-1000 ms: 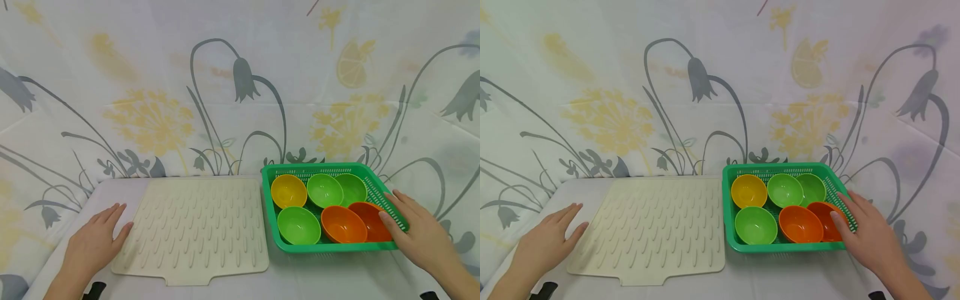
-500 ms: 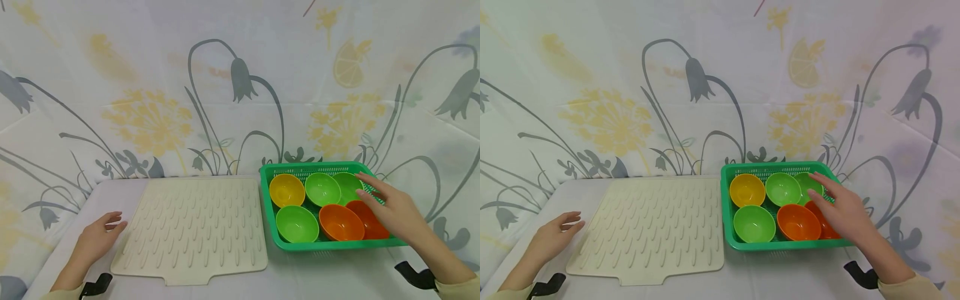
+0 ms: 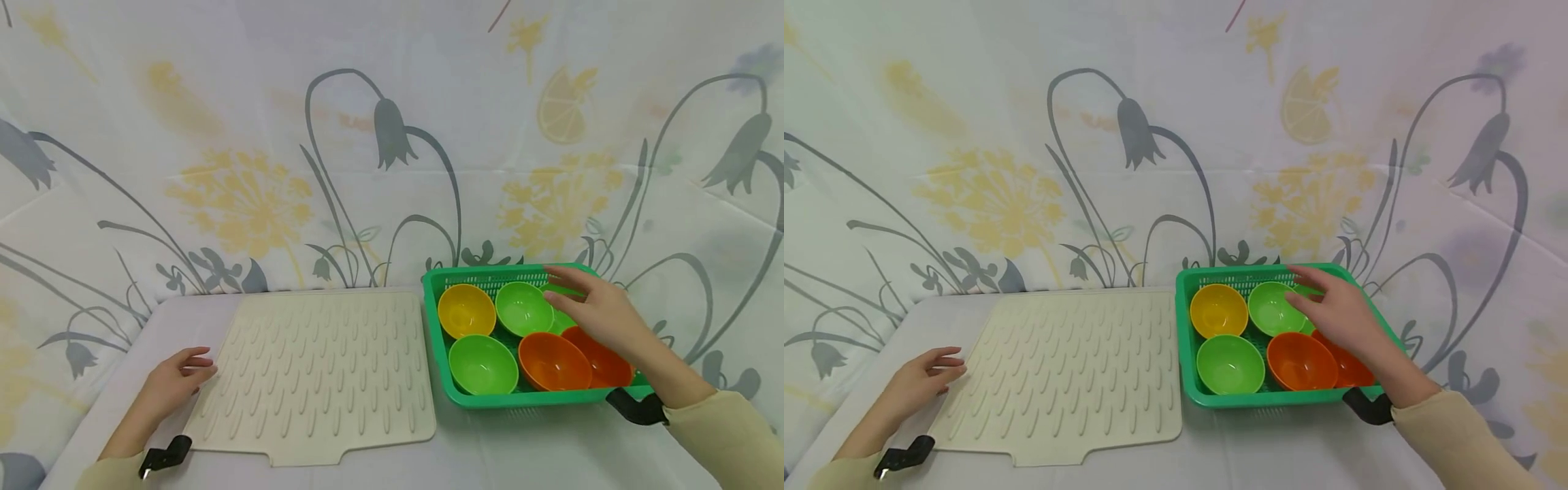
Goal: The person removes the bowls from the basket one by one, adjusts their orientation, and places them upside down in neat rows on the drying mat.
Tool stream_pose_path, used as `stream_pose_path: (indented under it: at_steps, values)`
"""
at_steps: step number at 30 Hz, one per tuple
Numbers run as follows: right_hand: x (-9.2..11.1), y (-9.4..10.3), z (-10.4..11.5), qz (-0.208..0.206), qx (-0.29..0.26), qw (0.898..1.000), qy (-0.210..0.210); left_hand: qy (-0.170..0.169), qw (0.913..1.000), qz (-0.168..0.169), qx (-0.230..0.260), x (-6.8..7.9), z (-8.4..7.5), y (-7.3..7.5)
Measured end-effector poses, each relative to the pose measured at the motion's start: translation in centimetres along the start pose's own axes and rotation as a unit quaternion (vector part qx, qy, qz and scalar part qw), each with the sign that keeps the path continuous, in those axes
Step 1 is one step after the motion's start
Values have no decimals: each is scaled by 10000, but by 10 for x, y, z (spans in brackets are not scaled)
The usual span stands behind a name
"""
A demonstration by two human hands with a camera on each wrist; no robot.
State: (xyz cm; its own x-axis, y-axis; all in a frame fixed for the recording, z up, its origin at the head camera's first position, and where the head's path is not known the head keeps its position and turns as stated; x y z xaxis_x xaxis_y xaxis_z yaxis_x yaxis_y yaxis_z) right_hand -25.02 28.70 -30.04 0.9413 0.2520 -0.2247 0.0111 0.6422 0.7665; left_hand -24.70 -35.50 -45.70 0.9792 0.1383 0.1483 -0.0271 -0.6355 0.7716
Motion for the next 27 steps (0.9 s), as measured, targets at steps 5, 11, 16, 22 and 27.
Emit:
stream_pose_path:
  at_steps: [5, 11, 16, 22, 27]
  values:
    - [-16, -9, -7, 108, -296, 9994, -118, 150, 9991, 163, 355, -8, 5, -5]
    - [-30, -20, -8, 130, -282, 9995, 35, 34, 9998, -160, -91, -14, 5, -2]
    - [-40, -29, -9, 332, -290, 9990, 14, 11, 9998, -150, -114, -17, 3, -4]
    - [-58, -42, -16, 548, -608, 9965, -148, -136, 9996, -179, -187, -12, 0, -5]
    - [-71, -53, -25, 669, -726, 9950, -125, -132, 9995, -182, -208, -13, 0, -4]
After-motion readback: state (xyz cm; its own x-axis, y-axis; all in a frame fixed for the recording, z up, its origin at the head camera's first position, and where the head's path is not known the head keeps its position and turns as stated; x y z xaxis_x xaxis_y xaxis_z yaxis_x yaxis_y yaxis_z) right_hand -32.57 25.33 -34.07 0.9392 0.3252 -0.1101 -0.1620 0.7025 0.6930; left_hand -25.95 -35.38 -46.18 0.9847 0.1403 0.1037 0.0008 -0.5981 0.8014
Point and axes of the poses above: each hand's wrist, its own x-axis away from the middle knuckle, its own y-axis out of the back of the hand, z = x × y, the point moved 9 cm from there along -x, towards the middle knuckle, and after that the axes turned 8 degrees about y, right-handed, at the moved point
